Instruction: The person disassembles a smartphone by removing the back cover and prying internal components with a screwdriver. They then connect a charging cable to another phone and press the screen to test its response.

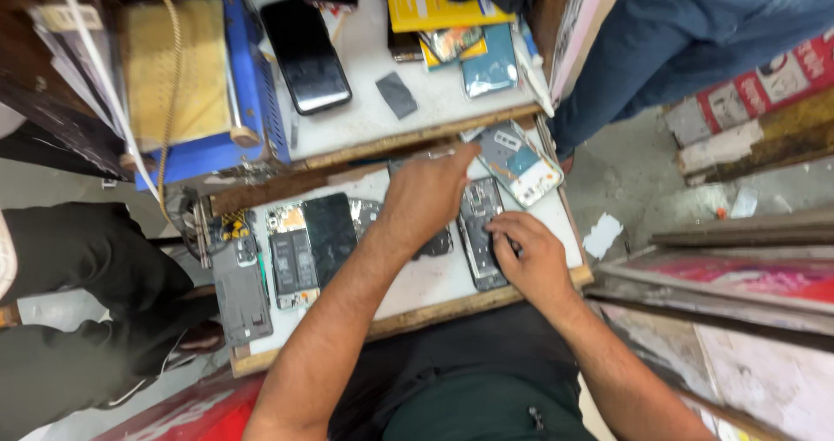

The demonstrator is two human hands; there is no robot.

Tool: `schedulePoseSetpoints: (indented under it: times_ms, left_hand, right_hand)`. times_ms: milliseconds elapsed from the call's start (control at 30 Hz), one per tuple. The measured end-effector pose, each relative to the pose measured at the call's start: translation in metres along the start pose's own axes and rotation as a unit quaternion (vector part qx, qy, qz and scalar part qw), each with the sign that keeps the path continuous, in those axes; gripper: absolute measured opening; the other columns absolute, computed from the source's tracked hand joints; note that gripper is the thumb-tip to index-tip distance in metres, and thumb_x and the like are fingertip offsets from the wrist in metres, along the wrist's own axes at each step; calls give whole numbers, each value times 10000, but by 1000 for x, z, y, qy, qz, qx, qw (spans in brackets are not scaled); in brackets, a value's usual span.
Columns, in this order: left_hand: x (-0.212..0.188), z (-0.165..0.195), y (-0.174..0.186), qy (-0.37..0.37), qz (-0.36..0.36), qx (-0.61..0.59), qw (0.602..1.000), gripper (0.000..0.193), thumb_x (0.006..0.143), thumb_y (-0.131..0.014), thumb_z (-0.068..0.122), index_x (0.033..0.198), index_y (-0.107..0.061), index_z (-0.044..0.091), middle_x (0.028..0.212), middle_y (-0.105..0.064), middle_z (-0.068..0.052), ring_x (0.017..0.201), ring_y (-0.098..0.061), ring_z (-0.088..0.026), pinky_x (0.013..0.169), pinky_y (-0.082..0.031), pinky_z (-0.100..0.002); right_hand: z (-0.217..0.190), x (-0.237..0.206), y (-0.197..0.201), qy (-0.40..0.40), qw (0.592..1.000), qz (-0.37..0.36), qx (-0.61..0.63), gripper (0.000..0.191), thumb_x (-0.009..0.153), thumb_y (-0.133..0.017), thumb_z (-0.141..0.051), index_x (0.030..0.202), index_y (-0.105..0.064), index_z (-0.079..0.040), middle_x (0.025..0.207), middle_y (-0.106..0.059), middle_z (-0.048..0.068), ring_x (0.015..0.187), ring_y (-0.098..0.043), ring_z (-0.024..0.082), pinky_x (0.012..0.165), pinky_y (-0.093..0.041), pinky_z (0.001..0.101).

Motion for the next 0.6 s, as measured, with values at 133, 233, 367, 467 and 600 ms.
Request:
schedulePoseSetpoints:
  times_ms: [133,233,367,467,600]
  left_hand:
    - [-9,-4,1,55,53,43,996,400,869,-825,288,1133,-622,69,690,-676,-106,636,-687,-341,572,-525,-456]
    - [-16,-3,6,45,105,23,993,332,919,-793,252,1130,-604,79,733,-688,-84,644,-688,-328,573,-525,-433]
    - [-20,-2,11,44,109,6,993,328,916,-793,232,1135,-602,79,737,-694,-75,656,-690,-312,600,-532,-430]
    - [-31,6,17,46,105,-16,993,338,908,-809,225,1137,-603,87,748,-698,-73,661,-689,-302,625,-538,-424]
    - [-53,9,33,71,112,-5,991,329,901,-825,202,1127,-612,94,751,-706,-57,659,-696,-279,631,-540,-407]
  right_hand:
    - [0,1,-2,5,1000,1,15,158,895,-690,-20,1030,-762,-56,1097,-736,83,858,-726,201,733,-580,292]
    - [1,-1,-3,-34,999,-20,14,161,901,-684,-19,1031,-769,-60,1083,-737,88,809,-719,184,681,-574,281]
    - [-4,3,1,-37,999,-18,14,171,914,-695,-36,1065,-765,-72,1088,-745,82,768,-705,171,662,-565,284]
    - [-8,5,4,-54,998,-27,-11,256,875,-758,-79,1130,-742,-63,1052,-729,96,716,-661,212,647,-548,316]
    - [-24,13,-8,19,998,-46,-27,312,859,-802,-144,1156,-734,-81,950,-710,82,803,-701,237,671,-554,343]
Point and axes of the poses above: each hand's wrist, its own x-axis towards the middle knuckle, its own y-axis out of the back of the hand, z = x × y, the point moved 5 cm from there along x, towards the middle knuckle
